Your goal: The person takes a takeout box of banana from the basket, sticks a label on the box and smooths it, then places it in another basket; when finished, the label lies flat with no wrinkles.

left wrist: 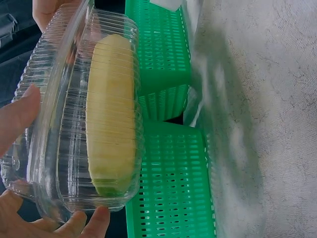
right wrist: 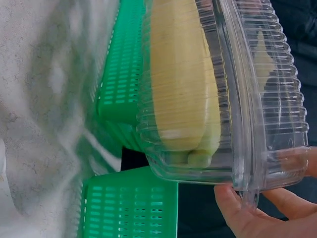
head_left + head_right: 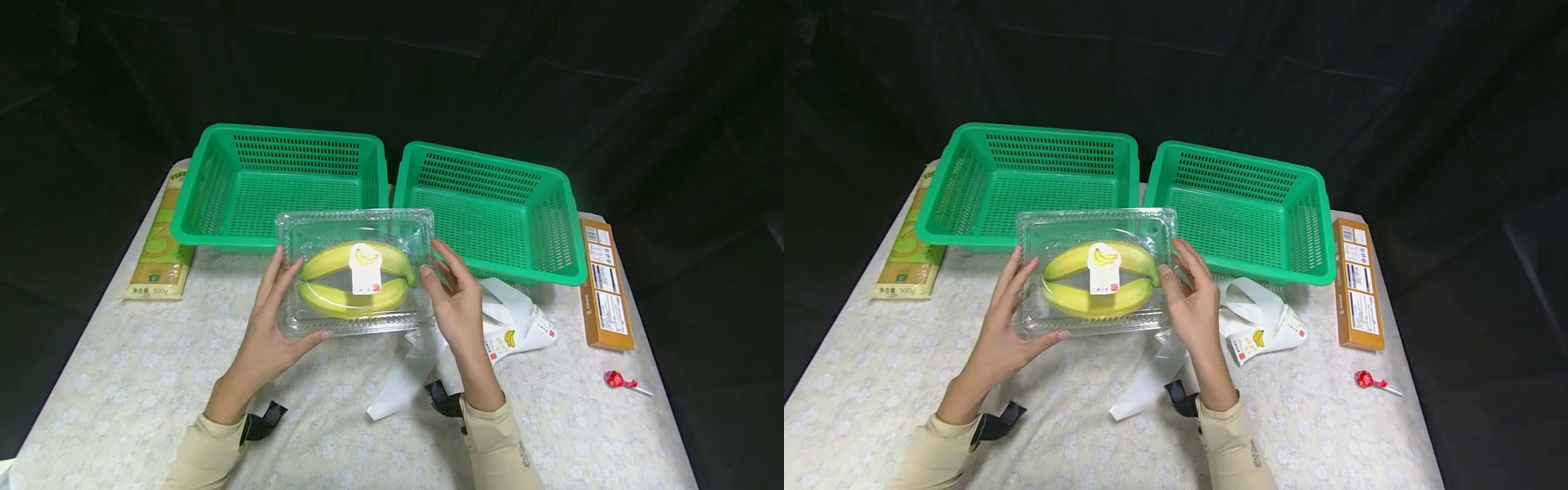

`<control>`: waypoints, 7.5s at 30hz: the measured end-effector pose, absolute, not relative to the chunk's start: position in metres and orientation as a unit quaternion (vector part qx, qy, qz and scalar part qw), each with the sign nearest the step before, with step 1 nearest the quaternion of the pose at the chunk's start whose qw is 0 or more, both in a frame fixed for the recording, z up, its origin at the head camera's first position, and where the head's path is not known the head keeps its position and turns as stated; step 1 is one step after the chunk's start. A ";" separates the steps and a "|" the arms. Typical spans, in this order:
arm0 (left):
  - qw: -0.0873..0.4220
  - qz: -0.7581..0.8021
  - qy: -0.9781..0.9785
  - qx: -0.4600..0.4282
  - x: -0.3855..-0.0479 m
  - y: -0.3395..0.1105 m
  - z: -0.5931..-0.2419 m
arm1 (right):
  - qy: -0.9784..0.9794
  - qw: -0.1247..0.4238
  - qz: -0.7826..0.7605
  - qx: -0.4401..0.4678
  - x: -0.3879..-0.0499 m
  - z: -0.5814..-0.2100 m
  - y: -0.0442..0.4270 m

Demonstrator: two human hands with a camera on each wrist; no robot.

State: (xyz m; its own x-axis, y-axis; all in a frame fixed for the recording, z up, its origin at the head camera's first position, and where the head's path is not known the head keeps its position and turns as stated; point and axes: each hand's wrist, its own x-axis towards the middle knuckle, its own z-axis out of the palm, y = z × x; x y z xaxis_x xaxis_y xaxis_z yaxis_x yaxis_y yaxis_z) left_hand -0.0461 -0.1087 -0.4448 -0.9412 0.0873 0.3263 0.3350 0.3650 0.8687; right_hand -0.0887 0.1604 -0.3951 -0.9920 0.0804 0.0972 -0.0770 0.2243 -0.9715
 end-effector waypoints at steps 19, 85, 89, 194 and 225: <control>0.177 -0.542 -0.810 -0.139 -0.054 -0.100 -0.443 | -0.735 0.041 0.677 -0.002 -0.096 -0.397 0.171; 0.229 -0.565 -0.782 -0.128 -0.079 -0.090 -0.439 | -0.713 0.058 0.698 0.012 -0.102 -0.402 0.176; 0.230 -0.566 -0.781 -0.129 -0.079 -0.090 -0.439 | -0.715 0.054 0.697 0.013 -0.103 -0.402 0.177; 0.149 -0.605 -0.764 -0.169 -0.112 -0.026 -0.432 | -0.714 0.083 0.692 -0.076 -0.115 -0.391 0.235; 0.134 -0.592 -0.773 -0.188 -0.139 -0.006 -0.424 | -0.700 0.111 0.700 -0.085 -0.128 -0.387 0.254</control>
State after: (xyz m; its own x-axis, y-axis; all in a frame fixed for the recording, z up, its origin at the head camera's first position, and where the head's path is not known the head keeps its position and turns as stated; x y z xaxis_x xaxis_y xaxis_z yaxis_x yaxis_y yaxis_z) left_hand -0.1387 -0.0061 -0.4242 -0.8937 0.1316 0.4288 0.4483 0.2294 0.8639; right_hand -0.1277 0.2543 -0.3868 -0.9610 0.2741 0.0362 -0.0361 0.0055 -0.9993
